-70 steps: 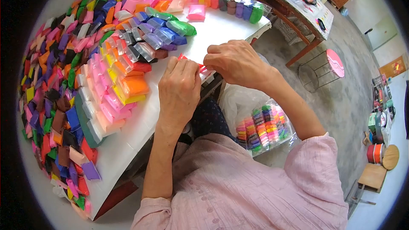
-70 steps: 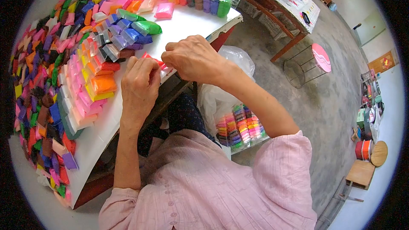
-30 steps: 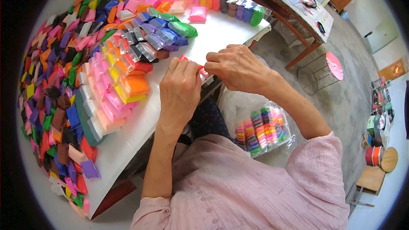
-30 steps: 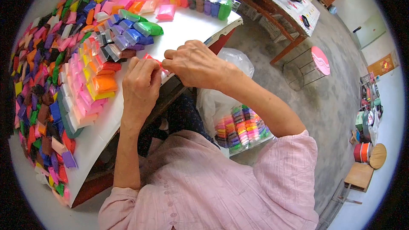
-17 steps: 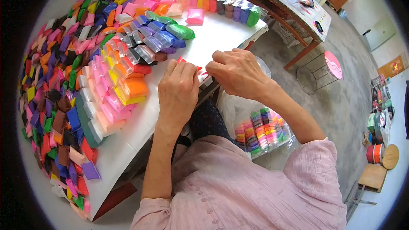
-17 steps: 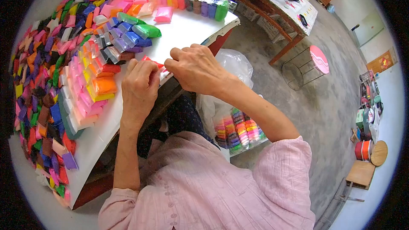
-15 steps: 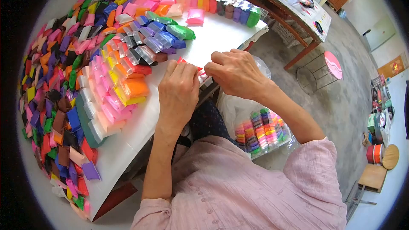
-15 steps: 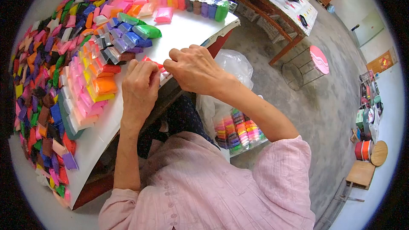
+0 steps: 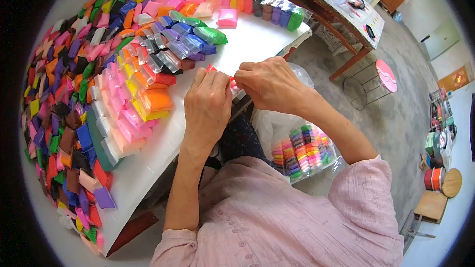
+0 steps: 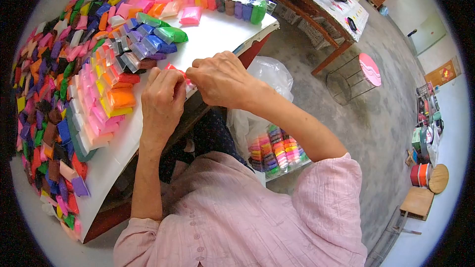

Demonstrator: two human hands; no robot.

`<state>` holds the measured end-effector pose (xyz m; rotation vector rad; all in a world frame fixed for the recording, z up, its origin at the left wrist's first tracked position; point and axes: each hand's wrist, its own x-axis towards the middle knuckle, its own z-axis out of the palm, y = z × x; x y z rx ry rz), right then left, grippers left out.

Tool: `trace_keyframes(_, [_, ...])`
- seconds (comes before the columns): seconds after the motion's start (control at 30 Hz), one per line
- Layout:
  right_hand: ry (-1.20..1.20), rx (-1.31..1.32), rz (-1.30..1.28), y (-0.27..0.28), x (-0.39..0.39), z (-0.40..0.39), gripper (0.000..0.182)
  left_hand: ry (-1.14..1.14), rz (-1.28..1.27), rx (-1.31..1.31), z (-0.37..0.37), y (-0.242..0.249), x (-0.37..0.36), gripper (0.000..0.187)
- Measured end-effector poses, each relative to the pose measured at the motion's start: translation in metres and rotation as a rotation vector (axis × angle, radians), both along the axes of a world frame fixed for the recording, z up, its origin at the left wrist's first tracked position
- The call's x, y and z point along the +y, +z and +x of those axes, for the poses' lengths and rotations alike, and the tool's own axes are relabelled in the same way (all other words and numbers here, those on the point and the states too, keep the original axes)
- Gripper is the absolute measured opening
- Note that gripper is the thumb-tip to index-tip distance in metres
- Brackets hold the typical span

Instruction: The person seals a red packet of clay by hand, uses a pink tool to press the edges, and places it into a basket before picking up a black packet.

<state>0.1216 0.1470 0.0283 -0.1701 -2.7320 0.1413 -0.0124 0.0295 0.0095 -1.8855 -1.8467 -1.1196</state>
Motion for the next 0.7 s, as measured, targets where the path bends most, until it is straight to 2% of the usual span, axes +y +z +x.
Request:
trace_keyframes(0.07, [0.073,-0.145,-0.008,-0.008,0.000,0.000,0.004,0.004,-0.014,-0.002,0.000,0.000,-0.001,0.009])
trace_keyframes(0.1, [0.060,-0.088,0.063,-0.016,-0.008,0.003,0.004,0.007,-0.018,-0.003,0.000,-0.001,-0.001,0.009])
trace_keyframes(0.2, [-0.101,-0.029,-0.035,-0.019,-0.013,0.015,0.017,0.006,-0.010,-0.003,-0.001,-0.002,0.000,0.008])
trace_keyframes(0.3, [-0.103,0.169,-0.095,-0.017,-0.016,0.023,0.017,0.000,-0.006,-0.006,-0.001,-0.002,0.000,0.007])
trace_keyframes(0.4, [-0.044,0.265,-0.041,-0.011,-0.020,0.024,0.029,0.004,-0.008,0.000,-0.001,-0.001,0.000,0.006])
trace_keyframes(0.5, [-0.036,0.268,0.067,-0.019,-0.017,0.021,0.039,0.005,-0.014,-0.001,-0.001,-0.001,0.000,0.006])
trace_keyframes(0.7, [-0.043,0.228,0.130,-0.025,-0.014,0.016,0.036,-0.002,-0.014,-0.021,-0.001,-0.001,-0.001,0.006])
